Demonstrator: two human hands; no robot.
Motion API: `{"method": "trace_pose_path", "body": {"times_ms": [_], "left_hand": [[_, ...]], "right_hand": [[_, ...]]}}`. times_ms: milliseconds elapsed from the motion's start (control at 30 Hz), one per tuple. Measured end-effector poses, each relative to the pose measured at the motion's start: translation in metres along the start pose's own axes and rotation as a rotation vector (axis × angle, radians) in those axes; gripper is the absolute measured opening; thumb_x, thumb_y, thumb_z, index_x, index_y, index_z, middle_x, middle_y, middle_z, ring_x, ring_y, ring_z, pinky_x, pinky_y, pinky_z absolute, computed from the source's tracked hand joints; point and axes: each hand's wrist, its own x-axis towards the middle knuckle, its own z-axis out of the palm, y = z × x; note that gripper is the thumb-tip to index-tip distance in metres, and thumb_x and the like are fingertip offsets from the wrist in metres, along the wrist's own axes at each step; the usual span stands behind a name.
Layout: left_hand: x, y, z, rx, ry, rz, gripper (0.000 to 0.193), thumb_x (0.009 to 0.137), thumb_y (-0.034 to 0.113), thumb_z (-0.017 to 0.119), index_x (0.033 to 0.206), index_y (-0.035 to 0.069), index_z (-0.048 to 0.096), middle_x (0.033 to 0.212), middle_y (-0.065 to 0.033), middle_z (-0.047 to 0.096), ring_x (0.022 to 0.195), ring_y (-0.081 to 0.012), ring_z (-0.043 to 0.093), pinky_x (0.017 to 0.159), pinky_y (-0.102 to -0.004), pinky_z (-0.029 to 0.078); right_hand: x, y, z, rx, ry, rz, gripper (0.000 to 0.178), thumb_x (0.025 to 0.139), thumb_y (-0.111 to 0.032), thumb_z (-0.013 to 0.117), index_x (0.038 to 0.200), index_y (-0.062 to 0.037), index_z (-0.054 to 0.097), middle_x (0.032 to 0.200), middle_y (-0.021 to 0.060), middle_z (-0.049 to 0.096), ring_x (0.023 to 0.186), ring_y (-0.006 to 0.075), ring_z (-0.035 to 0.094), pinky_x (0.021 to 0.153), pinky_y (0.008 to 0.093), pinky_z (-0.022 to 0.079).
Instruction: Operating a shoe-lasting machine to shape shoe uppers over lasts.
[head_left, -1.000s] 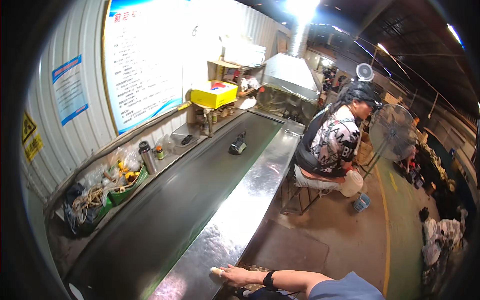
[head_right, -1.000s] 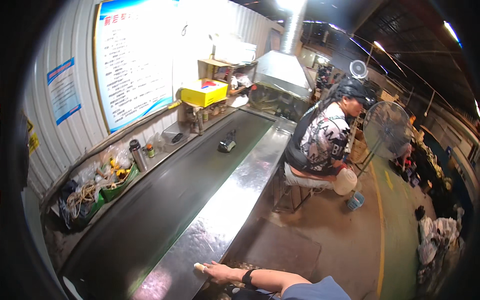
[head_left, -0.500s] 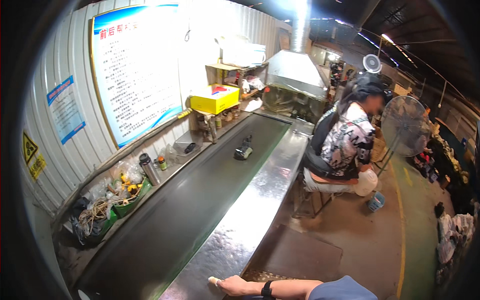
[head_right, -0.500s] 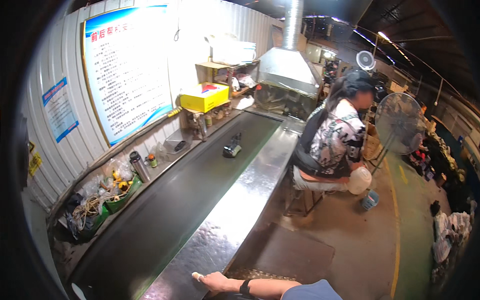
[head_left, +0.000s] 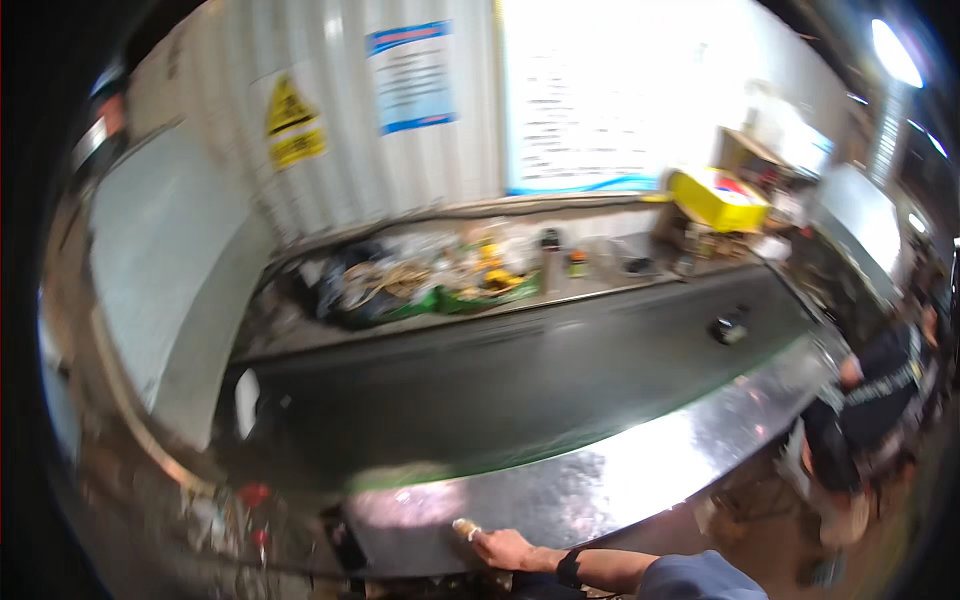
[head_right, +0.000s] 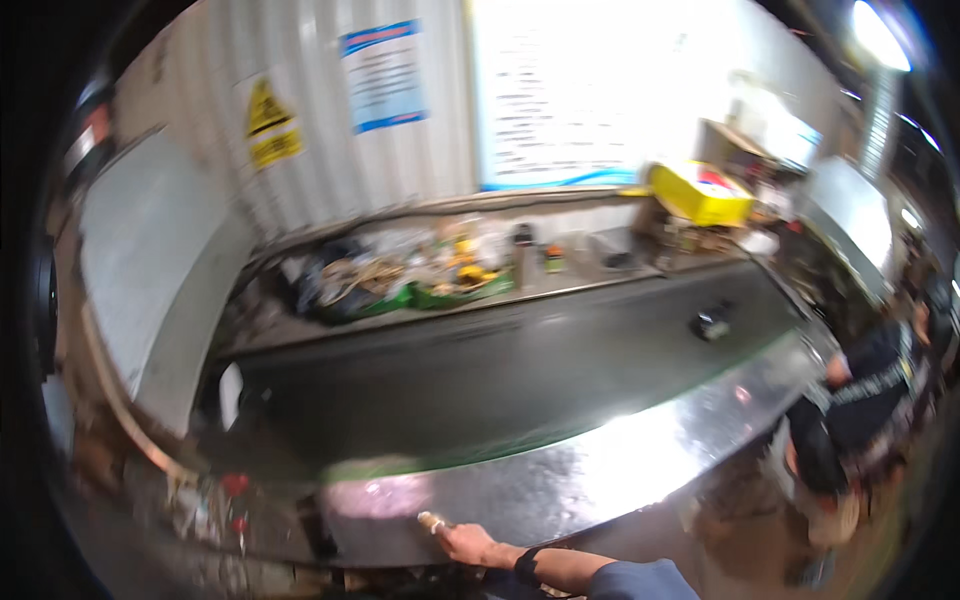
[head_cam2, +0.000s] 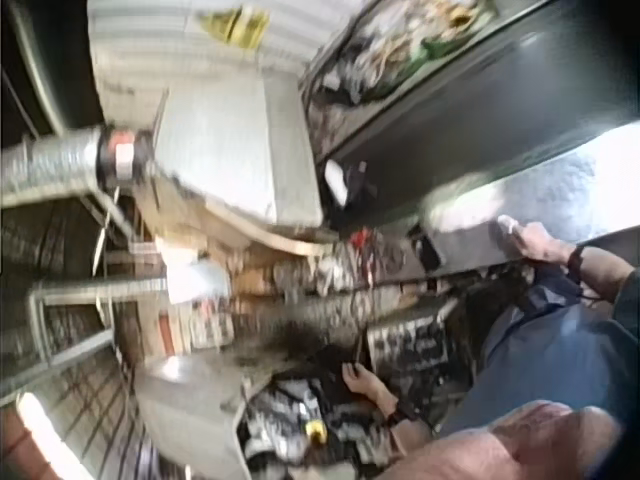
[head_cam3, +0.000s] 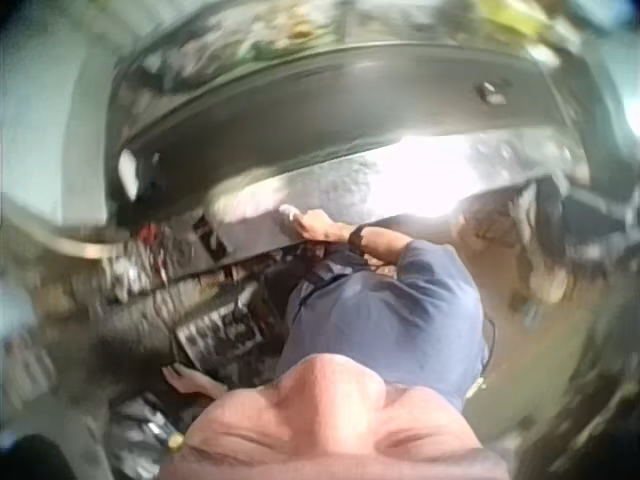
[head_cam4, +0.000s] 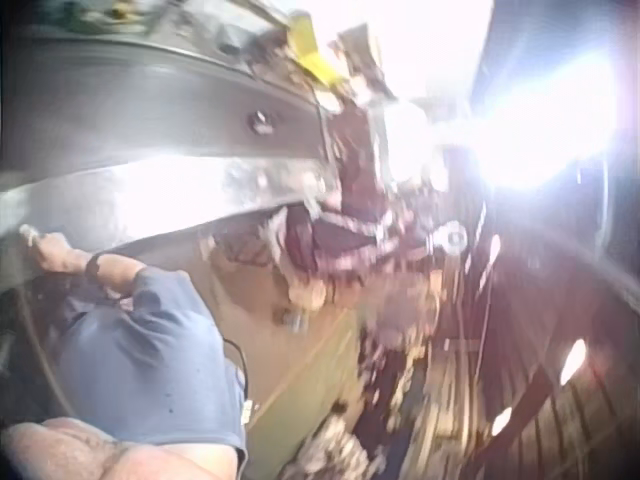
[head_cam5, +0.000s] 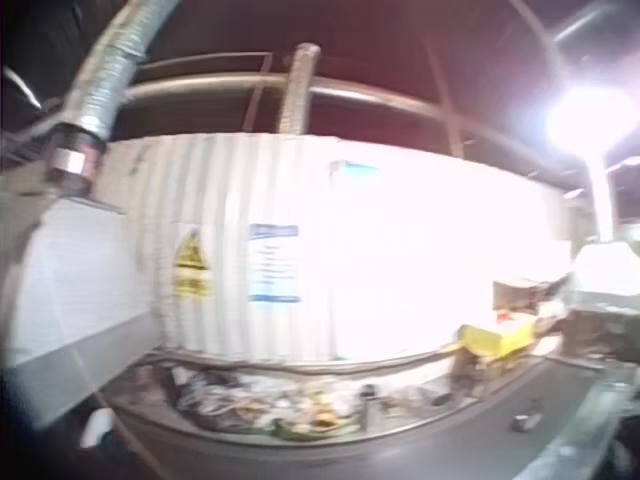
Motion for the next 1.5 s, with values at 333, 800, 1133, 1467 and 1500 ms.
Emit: {"method": "trace_pose_path", "body": {"times_ms": [333,800,1133,1467,1500], "left_hand": [[-0.026,-0.166,-0.152,0.086,0.639,-0.178,0.056,0.094,0.018,0.069,0.144,0.003,0.049,0.129,-0.0218,0.063,0.115,-0.0324,0.064,0.099,-0.0413,0.051],[-0.012,-0.21,-0.159,0.024,0.742,-0.009,0.052,0.093,0.001,0.064,0.143,-0.001,0.049,0.119,-0.0145,0.063,0.104,-0.0213,0.064,0.092,-0.0316,0.051],[0.016,-0.182,-0.143,0.269,0.434,-0.443,0.111,0.065,0.016,0.091,0.154,0.001,0.024,0.134,-0.0284,0.058,0.124,-0.0444,0.057,0.105,-0.0459,0.044],[0.017,-0.197,-0.148,-0.618,0.435,-0.588,0.072,0.067,-0.002,0.084,0.132,-0.001,0.053,0.119,-0.0136,0.065,0.111,-0.0322,0.062,0.093,-0.0429,0.052],[0.008,-0.154,-0.126,-1.066,0.406,-0.672,0.064,0.069,-0.005,0.082,0.127,-0.001,0.057,0.117,-0.0126,0.065,0.107,-0.0302,0.064,0.09,-0.0431,0.054]], "right_hand": [[0.038,-0.056,0.021,-0.007,-0.224,-0.2,0.054,0.089,-0.035,0.069,0.132,-0.0062,0.051,0.11,0.0263,0.066,0.099,0.045,0.066,0.085,0.0529,0.055],[0.024,-0.056,0.014,0.123,-0.178,-0.105,0.027,0.087,-0.022,0.07,0.107,-0.0035,0.071,0.085,0.0222,0.072,0.078,0.0387,0.072,0.071,0.046,0.058],[0.022,-0.059,0.003,0.153,-0.228,0.041,0.033,0.093,-0.019,0.067,0.122,-0.0039,0.065,0.094,0.0192,0.073,0.086,0.0299,0.072,0.077,0.0389,0.057],[0.032,-0.061,0.006,0.199,-0.334,0.044,0.039,0.099,-0.015,0.063,0.136,-0.0046,0.058,0.105,0.0176,0.073,0.094,0.0241,0.07,0.083,0.034,0.055],[0.029,-0.073,0.0,0.208,-0.321,0.057,0.039,0.099,-0.015,0.063,0.136,-0.0046,0.058,0.105,0.0176,0.073,0.094,0.0241,0.07,0.083,0.034,0.055]]}}
